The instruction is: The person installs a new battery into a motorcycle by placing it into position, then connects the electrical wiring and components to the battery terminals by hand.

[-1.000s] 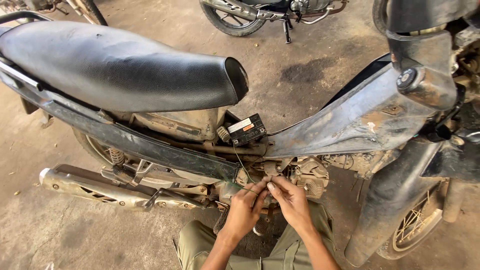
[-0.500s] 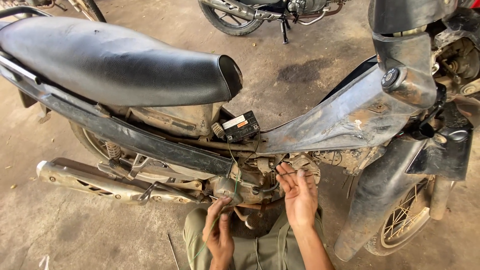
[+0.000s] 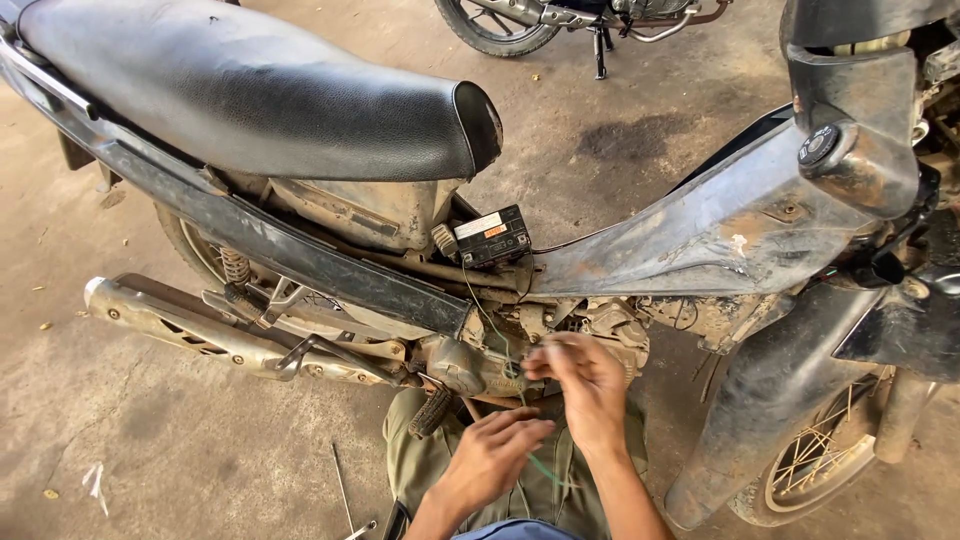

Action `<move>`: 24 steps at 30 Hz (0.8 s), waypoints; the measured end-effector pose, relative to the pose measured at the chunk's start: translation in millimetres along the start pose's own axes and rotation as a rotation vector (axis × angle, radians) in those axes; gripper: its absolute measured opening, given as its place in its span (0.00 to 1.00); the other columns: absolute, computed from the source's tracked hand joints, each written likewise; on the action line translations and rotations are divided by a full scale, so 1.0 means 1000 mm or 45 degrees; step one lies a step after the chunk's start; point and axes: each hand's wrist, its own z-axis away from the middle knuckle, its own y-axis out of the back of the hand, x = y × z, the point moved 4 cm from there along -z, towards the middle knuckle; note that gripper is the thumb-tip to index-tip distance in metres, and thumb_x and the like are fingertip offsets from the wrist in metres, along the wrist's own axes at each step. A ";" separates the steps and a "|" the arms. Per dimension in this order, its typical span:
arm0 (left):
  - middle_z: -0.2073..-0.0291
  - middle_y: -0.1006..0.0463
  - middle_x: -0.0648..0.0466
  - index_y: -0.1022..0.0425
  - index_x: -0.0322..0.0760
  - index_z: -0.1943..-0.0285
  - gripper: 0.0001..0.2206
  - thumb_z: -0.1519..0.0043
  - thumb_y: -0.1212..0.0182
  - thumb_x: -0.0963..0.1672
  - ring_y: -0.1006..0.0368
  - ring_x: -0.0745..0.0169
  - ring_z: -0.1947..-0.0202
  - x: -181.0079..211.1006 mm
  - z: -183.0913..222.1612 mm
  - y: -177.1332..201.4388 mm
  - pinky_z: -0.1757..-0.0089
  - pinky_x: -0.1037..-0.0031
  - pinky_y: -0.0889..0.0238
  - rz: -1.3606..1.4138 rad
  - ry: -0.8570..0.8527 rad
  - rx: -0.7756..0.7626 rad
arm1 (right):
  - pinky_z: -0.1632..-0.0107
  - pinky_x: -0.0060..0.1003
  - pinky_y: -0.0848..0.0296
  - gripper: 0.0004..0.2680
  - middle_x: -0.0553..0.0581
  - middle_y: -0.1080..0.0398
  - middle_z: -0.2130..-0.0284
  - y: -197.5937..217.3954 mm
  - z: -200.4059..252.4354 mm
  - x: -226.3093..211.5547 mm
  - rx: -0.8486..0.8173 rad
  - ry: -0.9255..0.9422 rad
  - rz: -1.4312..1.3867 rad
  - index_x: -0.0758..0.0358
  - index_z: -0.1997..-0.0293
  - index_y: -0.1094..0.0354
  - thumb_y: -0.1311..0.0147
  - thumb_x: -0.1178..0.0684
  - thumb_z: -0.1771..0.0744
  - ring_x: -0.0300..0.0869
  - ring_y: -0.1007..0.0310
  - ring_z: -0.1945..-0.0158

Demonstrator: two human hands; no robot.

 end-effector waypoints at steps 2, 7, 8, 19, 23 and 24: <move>0.47 0.19 0.49 0.26 0.35 0.44 0.15 0.41 0.39 0.40 0.26 0.50 0.41 0.002 -0.009 -0.009 0.45 0.59 0.31 -0.075 -0.043 -0.076 | 0.64 0.35 0.16 0.05 0.60 0.20 0.67 -0.014 -0.014 -0.011 -0.073 -0.027 0.002 0.62 0.55 0.25 0.44 0.61 0.33 0.44 0.19 0.66; 0.44 0.23 0.42 0.26 0.31 0.43 0.14 0.36 0.43 0.42 0.31 0.44 0.35 0.016 -0.007 -0.024 0.39 0.57 0.37 -0.162 -0.219 -0.264 | 0.53 0.31 0.14 0.06 0.58 0.21 0.61 0.005 -0.049 -0.046 0.165 0.378 0.024 0.62 0.53 0.30 0.50 0.66 0.30 0.43 0.18 0.55; 0.43 0.24 0.41 0.27 0.29 0.44 0.14 0.37 0.43 0.41 0.32 0.42 0.35 0.019 -0.006 -0.019 0.39 0.56 0.38 -0.107 -0.243 -0.275 | 0.50 0.32 0.15 0.07 0.61 0.22 0.58 0.024 -0.049 -0.042 0.286 0.395 0.025 0.65 0.50 0.31 0.49 0.67 0.31 0.46 0.18 0.52; 0.40 0.26 0.33 0.29 0.24 0.39 0.16 0.28 0.47 0.44 0.30 0.32 0.36 0.062 -0.053 0.037 0.41 0.47 0.33 0.291 -0.342 -0.202 | 0.49 0.36 0.17 0.17 0.48 0.27 0.44 0.014 -0.022 0.047 -0.953 -0.242 0.940 0.46 0.39 0.32 0.41 0.50 0.35 0.38 0.24 0.54; 0.48 0.19 0.40 0.26 0.26 0.45 0.14 0.35 0.49 0.42 0.20 0.45 0.47 0.047 -0.072 0.097 0.45 0.59 0.25 0.321 -0.201 0.326 | 0.63 0.34 0.21 0.11 0.59 0.23 0.58 0.067 -0.032 0.062 0.116 -0.220 0.498 0.61 0.43 0.29 0.49 0.54 0.31 0.41 0.26 0.63; 0.51 0.16 0.44 0.24 0.28 0.48 0.14 0.40 0.50 0.40 0.16 0.51 0.52 0.038 -0.071 0.115 0.49 0.66 0.20 0.367 -0.036 0.508 | 0.70 0.29 0.27 0.11 0.57 0.24 0.63 0.079 -0.028 0.072 0.211 -0.337 0.645 0.61 0.44 0.28 0.49 0.56 0.31 0.38 0.30 0.70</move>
